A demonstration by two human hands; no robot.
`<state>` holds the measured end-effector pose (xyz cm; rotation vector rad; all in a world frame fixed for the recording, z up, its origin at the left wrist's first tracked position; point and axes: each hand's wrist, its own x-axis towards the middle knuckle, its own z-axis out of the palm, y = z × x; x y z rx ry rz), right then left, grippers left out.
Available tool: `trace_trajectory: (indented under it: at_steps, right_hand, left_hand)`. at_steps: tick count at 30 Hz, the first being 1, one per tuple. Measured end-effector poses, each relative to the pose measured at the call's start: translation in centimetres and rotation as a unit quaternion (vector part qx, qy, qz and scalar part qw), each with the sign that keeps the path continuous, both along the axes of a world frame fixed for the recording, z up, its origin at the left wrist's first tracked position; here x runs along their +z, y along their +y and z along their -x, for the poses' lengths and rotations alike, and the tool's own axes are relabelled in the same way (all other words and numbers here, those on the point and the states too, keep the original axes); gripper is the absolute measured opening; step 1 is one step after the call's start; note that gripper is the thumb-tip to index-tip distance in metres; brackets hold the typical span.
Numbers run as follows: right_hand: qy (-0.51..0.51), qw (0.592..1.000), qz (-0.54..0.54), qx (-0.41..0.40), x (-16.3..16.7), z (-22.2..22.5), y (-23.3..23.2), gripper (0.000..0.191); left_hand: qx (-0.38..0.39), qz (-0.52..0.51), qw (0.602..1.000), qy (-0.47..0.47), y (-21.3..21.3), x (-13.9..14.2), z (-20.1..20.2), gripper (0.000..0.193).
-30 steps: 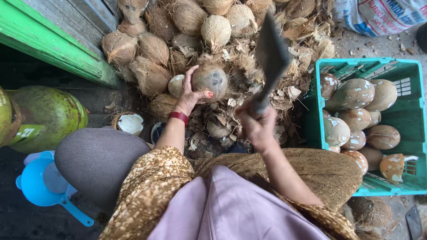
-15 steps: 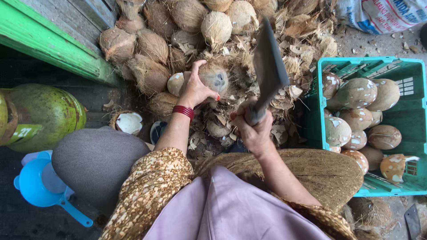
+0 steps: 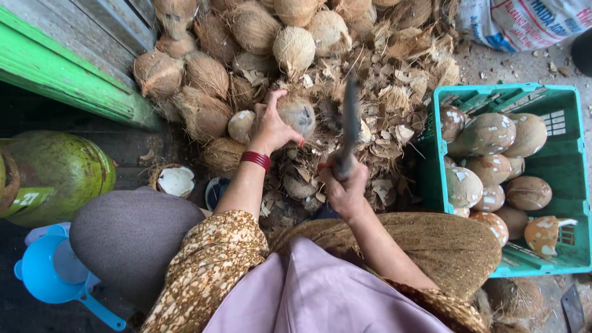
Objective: The person sits on a low stool and uses a machete to peel the husk off several coconuts. They rotate each coconut by hand, strike the husk with the blade, and place the peeled coconuts into a green crate.
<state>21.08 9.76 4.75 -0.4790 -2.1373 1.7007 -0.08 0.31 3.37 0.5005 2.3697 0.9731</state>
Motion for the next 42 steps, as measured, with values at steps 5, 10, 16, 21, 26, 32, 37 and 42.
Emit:
trace_trajectory:
  at_steps: [5,10,16,21,26,32,37,42]
  right_hand:
    - [-0.3,0.953,0.048,-0.016,-1.6,3.3,0.8,0.012]
    - [-0.189,0.98,-0.069,-0.006,1.6,-0.1,0.0,0.017]
    - [-0.246,0.968,0.026,-0.027,-0.8,2.4,-1.1,0.014]
    - [-0.319,0.946,0.053,-0.012,-1.9,2.0,-0.3,0.012]
    - [-0.083,0.995,-0.059,-0.025,-2.4,-0.8,-0.5,0.014]
    - [-0.383,0.909,0.141,-0.082,-8.1,1.7,2.1,0.008]
    - [-0.322,0.94,0.11,-0.037,-5.5,0.5,2.4,0.01]
    - [-0.037,0.997,-0.061,0.009,-1.6,-0.8,0.0,0.019]
  left_hand:
    - [0.011,-0.016,1.0,0.005,0.3,-0.5,0.1,0.117]
    - [0.023,-0.052,0.998,-0.019,-0.6,-0.8,0.1,0.118]
    - [0.018,0.054,0.998,-0.018,-0.3,0.7,-0.9,0.118]
    - [0.014,0.056,0.998,0.006,-0.8,1.4,-1.1,0.12]
    - [0.022,0.054,0.998,0.034,-0.9,0.7,-1.0,0.118]
    - [-0.008,0.016,1.0,0.005,-2.8,-0.1,-0.2,0.122]
    - [-0.011,-0.009,0.995,0.098,-3.2,-1.0,-1.3,0.131]
    - [-0.014,0.056,0.998,0.029,-1.5,-0.7,-0.6,0.128]
